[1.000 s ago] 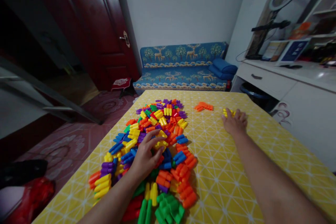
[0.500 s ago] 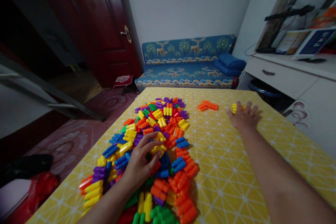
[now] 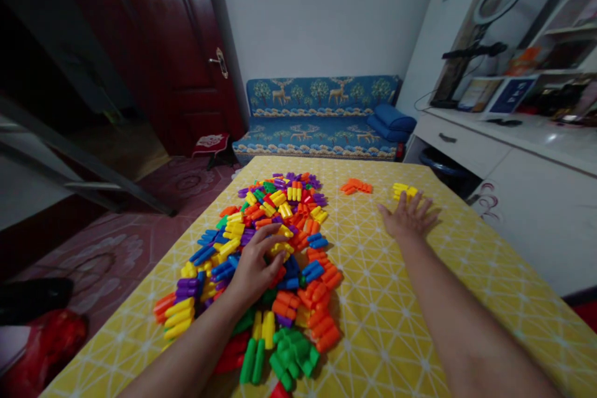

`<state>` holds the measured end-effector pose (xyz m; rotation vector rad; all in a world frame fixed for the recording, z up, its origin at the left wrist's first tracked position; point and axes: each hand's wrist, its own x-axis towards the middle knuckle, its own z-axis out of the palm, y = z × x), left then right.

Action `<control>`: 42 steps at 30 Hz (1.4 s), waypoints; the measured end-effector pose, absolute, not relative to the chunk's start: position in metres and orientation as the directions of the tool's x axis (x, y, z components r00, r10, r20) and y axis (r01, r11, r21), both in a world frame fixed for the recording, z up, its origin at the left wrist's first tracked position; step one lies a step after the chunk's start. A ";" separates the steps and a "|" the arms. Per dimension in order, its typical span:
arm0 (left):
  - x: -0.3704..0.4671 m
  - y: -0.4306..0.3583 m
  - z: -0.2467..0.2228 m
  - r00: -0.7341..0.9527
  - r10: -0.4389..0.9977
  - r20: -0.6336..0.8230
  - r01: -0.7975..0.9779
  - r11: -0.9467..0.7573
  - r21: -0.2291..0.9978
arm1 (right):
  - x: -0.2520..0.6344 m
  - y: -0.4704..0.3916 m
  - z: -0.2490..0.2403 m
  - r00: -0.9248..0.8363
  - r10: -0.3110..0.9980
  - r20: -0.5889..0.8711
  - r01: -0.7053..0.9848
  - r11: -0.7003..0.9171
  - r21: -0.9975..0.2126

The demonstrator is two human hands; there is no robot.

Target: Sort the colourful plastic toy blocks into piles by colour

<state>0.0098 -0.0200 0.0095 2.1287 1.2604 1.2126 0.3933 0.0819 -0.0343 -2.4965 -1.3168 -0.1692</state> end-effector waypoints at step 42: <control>0.003 -0.020 0.019 0.584 0.673 0.453 0.559 -0.739 0.378 | 0.195 -0.062 0.002 -0.192 0.974 0.120 -0.194 0.082 -0.978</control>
